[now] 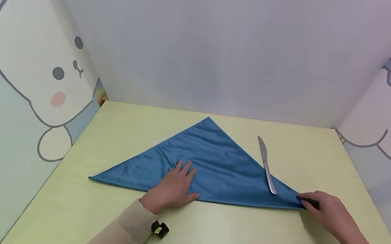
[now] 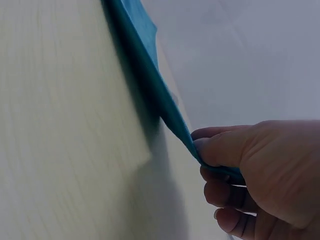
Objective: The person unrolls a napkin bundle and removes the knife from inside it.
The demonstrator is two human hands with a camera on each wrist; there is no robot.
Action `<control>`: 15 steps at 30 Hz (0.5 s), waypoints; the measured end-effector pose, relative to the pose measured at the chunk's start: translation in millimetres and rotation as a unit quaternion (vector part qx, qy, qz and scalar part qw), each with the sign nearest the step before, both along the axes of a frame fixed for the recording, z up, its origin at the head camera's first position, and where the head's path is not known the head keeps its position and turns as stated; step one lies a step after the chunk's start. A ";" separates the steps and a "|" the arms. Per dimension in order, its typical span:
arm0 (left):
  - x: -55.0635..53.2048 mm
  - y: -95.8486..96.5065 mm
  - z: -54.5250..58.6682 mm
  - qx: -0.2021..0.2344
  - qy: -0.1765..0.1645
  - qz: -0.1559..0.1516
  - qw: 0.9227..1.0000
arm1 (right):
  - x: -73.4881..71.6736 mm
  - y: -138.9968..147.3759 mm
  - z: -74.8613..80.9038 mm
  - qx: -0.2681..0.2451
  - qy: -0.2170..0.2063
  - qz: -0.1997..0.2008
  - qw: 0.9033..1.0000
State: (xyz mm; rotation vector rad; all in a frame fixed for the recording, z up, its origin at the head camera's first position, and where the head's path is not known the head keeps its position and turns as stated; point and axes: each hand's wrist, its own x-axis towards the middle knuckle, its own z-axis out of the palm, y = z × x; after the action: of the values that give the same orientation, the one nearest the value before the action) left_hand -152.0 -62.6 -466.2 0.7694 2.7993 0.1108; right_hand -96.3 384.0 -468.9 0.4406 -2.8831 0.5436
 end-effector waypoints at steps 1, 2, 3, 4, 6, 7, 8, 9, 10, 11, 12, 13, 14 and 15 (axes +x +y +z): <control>-0.4 1.0 0.6 0.001 0.000 0.000 1.000 | 0.8 1.3 0.0 0.005 -0.003 -0.002 1.000; -0.6 1.9 1.4 0.002 0.000 0.001 1.000 | 1.7 2.5 -0.4 0.010 -0.008 -0.003 1.000; -0.8 2.6 1.7 0.003 0.000 0.001 1.000 | 2.7 3.4 -0.7 0.015 -0.011 -0.003 1.000; -0.6 2.6 2.1 0.003 -0.001 0.001 1.000 | 3.2 3.8 -1.5 0.018 -0.017 -0.002 1.000; -0.5 2.4 2.2 0.004 -0.003 0.000 1.000 | 4.4 4.4 -3.0 0.026 -0.022 -0.003 0.999; -0.6 2.3 2.0 0.004 -0.002 -0.001 1.000 | 5.0 4.6 -3.8 0.026 -0.028 -0.005 0.999; -0.8 2.1 2.0 0.002 -0.001 -0.002 1.000 | 5.7 4.7 -4.9 0.027 -0.030 -0.007 0.999; -0.9 1.8 2.0 0.001 -0.002 -0.003 1.000 | 6.7 4.6 -5.6 0.023 -0.036 -0.008 0.999; -0.9 1.5 2.0 -0.001 -0.002 -0.004 1.000 | 7.3 4.7 -6.4 0.024 -0.039 -0.010 0.999; -1.0 1.1 1.9 -0.002 -0.002 -0.005 1.000 | 7.8 4.6 -7.2 0.024 -0.038 -0.011 0.999; -1.1 0.7 1.9 -0.002 -0.002 -0.005 1.000 | 8.0 4.6 -7.8 0.023 -0.040 -0.013 0.999; -1.0 0.6 2.5 -0.002 -0.002 -0.005 1.000 | 8.1 4.7 -8.3 0.021 -0.043 -0.013 0.999; -1.1 0.4 2.8 -0.002 -0.002 -0.005 1.000 | 8.5 4.7 -8.5 0.020 -0.042 -0.012 0.999; -1.0 0.3 3.0 0.000 -0.004 -0.005 1.000 | 8.6 4.7 -8.5 0.019 -0.042 -0.013 0.999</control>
State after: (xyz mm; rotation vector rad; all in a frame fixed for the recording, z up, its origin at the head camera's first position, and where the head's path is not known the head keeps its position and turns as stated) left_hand -153.0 -62.3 -463.2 0.7802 2.7884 0.1104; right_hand -87.6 388.7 -477.4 0.3958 -2.9786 0.5157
